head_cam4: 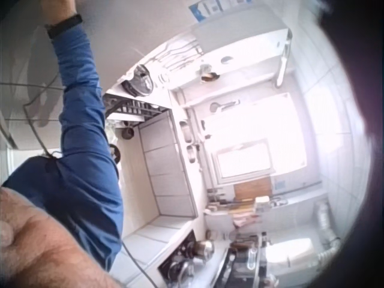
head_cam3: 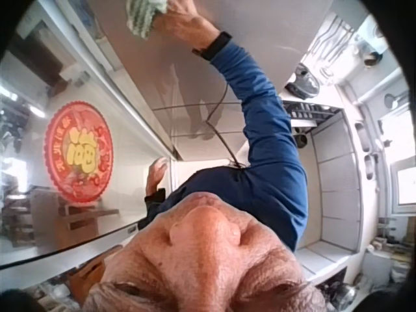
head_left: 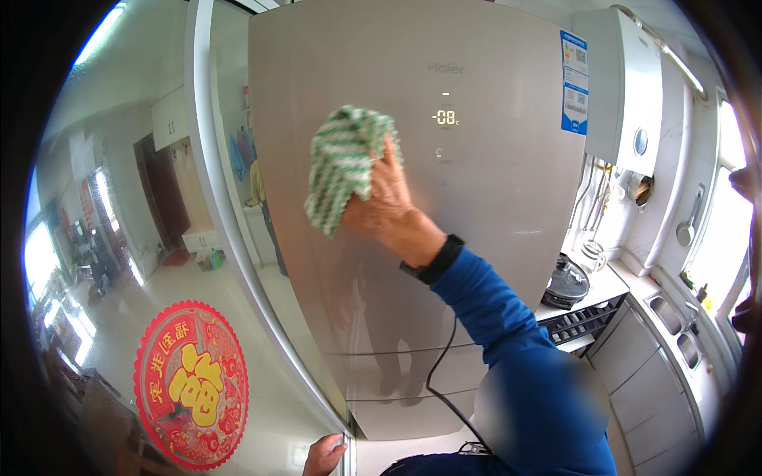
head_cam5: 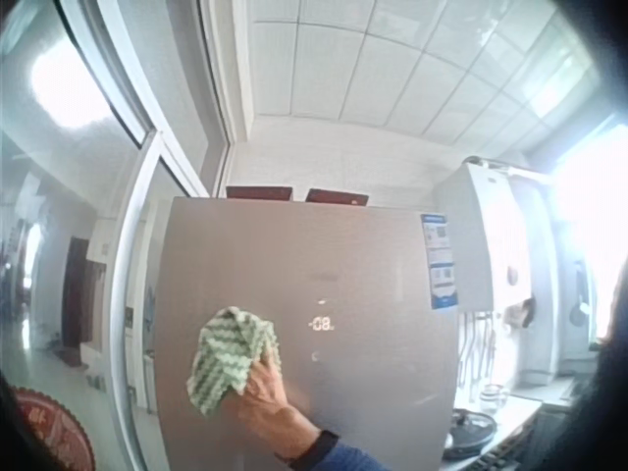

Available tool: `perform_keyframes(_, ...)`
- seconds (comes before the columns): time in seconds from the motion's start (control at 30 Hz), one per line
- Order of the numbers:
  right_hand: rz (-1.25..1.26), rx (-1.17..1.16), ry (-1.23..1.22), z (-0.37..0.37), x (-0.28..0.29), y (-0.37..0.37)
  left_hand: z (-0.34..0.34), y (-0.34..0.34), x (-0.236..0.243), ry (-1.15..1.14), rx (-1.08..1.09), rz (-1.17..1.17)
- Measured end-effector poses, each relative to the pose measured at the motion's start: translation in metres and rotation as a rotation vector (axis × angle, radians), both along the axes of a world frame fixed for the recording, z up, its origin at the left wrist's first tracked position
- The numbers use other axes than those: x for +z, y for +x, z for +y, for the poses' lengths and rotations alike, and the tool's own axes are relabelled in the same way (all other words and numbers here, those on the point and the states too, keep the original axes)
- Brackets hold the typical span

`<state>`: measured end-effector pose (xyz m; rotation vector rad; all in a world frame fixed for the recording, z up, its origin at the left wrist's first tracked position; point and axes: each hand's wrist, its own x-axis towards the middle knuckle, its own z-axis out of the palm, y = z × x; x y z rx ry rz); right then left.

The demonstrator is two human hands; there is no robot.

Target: The person wipes the glass door and the front of a refrigerator with a green and white striped cloth. They clean the door frame, the glass panel, and the refrigerator's stainless steel surface, including the digital display area.

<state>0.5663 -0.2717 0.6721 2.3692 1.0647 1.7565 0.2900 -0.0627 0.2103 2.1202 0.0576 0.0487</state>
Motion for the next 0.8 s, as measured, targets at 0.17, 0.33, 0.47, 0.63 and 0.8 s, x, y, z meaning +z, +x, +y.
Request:
perform_keyframes(0.17,-0.193,0.008,0.215,-0.083,0.024,0.016,-0.005,0.007,0.002,-0.012,-0.025,0.010)
perform_keyframes(0.33,0.118,0.856,0.828,-0.180,0.013,0.036,-0.006,0.006,0.005,0.018,-0.032,0.067)
perform_keyframes(0.47,0.078,0.421,0.851,-0.272,-0.019,0.038,0.000,0.006,0.008,0.038,-0.062,0.061)
perform_keyframes(0.63,-0.322,-0.289,0.580,-0.319,-0.049,0.050,0.000,0.017,0.018,0.089,-0.114,0.025)
perform_keyframes(0.8,-0.305,-0.479,0.399,-0.250,-0.034,0.051,-0.017,0.024,0.029,0.002,-0.092,0.106)
